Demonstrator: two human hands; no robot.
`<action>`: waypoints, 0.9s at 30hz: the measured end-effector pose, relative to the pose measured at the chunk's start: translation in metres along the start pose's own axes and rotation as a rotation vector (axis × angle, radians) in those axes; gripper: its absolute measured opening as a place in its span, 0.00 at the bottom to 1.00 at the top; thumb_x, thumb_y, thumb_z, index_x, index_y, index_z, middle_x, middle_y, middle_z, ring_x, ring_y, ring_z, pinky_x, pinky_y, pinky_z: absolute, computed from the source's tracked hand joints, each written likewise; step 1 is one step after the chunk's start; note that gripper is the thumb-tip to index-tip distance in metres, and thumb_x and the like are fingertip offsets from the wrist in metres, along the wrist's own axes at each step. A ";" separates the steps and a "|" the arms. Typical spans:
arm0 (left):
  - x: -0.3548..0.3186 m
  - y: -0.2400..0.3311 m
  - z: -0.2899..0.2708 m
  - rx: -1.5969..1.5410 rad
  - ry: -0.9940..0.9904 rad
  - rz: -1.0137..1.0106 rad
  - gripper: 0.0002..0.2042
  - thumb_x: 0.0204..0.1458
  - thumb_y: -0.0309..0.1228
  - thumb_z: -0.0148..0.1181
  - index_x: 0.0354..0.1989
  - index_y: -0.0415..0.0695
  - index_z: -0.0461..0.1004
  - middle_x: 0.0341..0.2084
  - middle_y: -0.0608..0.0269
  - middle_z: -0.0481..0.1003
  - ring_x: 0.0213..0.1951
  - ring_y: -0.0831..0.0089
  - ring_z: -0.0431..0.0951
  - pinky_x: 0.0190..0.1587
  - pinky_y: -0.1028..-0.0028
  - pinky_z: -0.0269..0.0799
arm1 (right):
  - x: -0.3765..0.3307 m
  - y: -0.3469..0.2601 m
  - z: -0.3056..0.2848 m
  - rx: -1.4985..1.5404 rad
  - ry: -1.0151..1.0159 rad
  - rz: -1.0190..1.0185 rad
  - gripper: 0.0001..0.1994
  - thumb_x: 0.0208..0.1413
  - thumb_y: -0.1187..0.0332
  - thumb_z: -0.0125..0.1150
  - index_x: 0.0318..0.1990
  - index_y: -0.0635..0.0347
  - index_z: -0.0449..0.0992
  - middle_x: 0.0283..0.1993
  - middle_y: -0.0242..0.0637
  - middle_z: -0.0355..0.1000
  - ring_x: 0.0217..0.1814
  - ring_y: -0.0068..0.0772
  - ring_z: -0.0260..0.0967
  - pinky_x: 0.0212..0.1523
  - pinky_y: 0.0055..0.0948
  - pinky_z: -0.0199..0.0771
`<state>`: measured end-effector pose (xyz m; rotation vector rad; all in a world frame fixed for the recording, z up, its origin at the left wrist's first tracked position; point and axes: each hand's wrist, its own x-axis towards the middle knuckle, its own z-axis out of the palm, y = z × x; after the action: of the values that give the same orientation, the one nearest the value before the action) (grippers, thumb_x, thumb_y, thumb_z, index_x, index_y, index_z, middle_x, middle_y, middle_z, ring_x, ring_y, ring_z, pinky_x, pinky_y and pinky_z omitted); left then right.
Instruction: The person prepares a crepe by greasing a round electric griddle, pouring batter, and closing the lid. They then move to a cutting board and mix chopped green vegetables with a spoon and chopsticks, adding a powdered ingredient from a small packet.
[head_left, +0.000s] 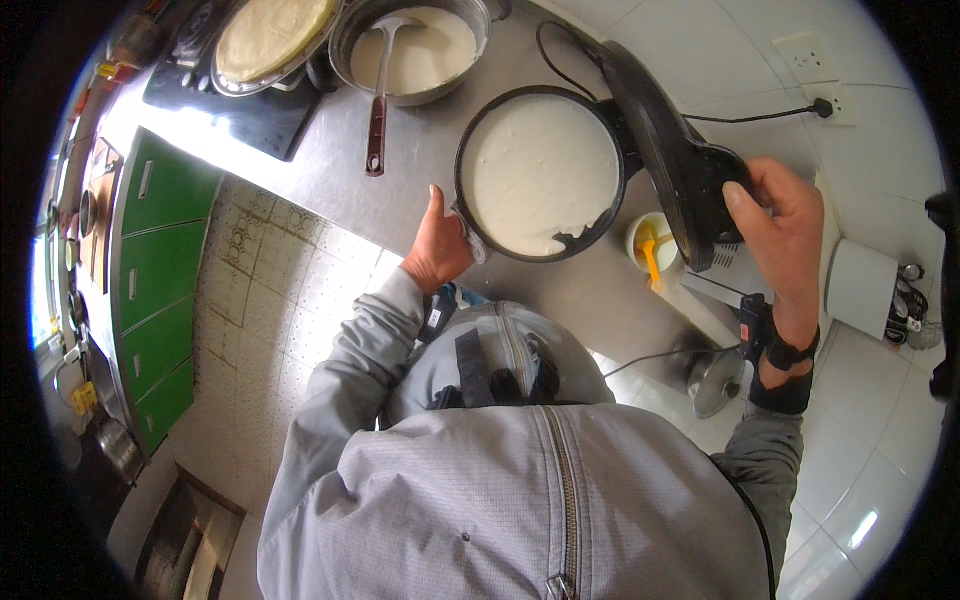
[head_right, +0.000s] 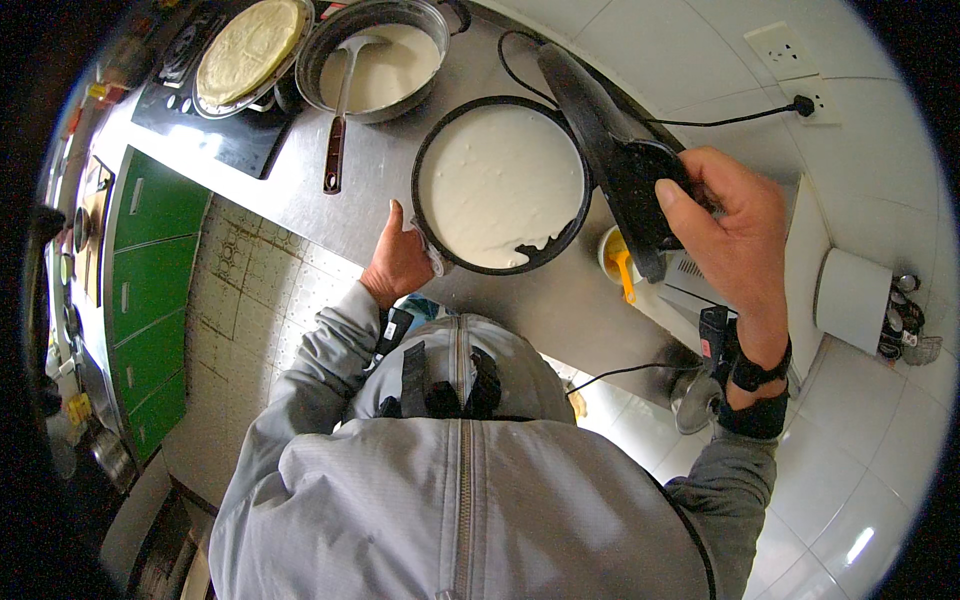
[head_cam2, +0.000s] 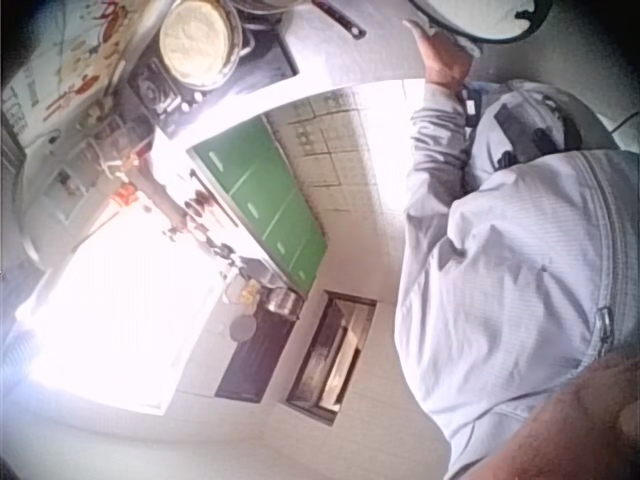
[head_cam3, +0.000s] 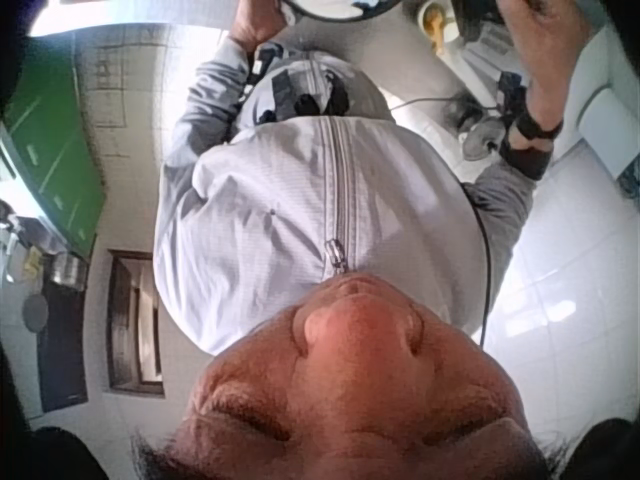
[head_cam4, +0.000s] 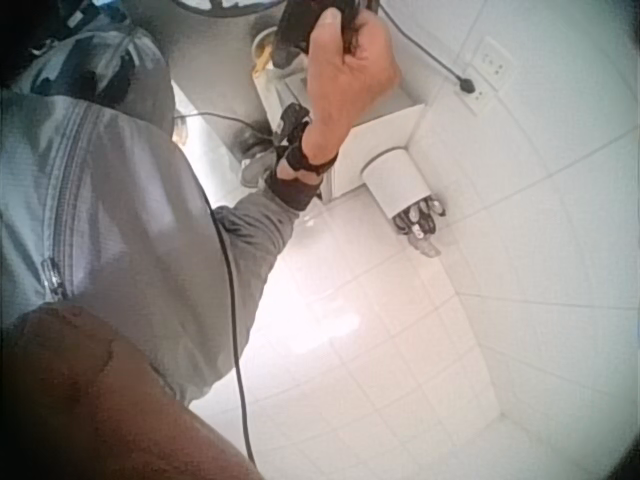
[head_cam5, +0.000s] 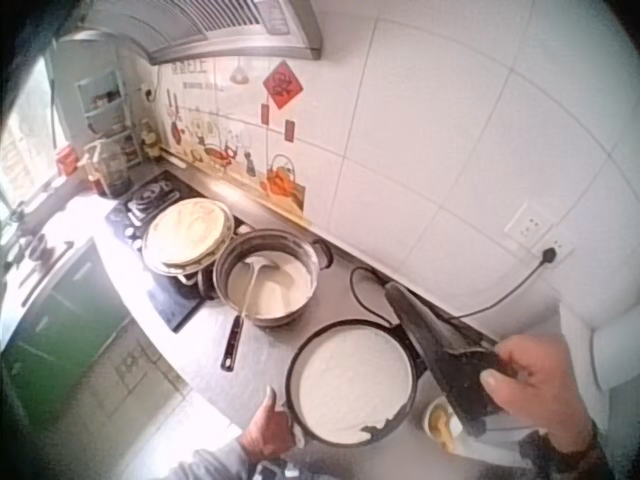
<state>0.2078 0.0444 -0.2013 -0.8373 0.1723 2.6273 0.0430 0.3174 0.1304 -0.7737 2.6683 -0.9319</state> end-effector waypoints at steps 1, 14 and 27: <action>0.000 0.000 0.000 -0.001 -0.010 0.007 0.55 0.67 0.76 0.31 0.81 0.32 0.54 0.78 0.46 0.64 0.78 0.51 0.62 0.82 0.52 0.49 | 0.000 0.000 0.001 0.029 -0.008 0.012 0.05 0.65 0.74 0.67 0.40 0.67 0.81 0.28 0.26 0.75 0.31 0.11 0.68 0.32 0.21 0.71; 0.001 0.002 -0.009 0.015 0.007 -0.018 0.57 0.66 0.77 0.31 0.75 0.25 0.62 0.74 0.42 0.68 0.75 0.48 0.67 0.80 0.51 0.54 | 0.006 0.002 0.004 -0.032 -0.008 0.002 0.05 0.65 0.73 0.67 0.41 0.66 0.81 0.27 0.24 0.73 0.30 0.10 0.65 0.31 0.19 0.67; 0.006 0.005 -0.028 0.000 -0.064 -0.052 0.54 0.69 0.74 0.26 0.76 0.28 0.63 0.76 0.53 0.68 0.77 0.57 0.63 0.82 0.50 0.40 | 0.014 0.011 0.014 0.036 0.007 0.007 0.05 0.66 0.73 0.67 0.40 0.66 0.81 0.27 0.22 0.72 0.30 0.09 0.63 0.30 0.18 0.65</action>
<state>0.2165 0.0357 -0.2270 -0.7471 0.1312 2.6019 0.0322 0.3097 0.1124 -0.7548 2.6506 -0.9801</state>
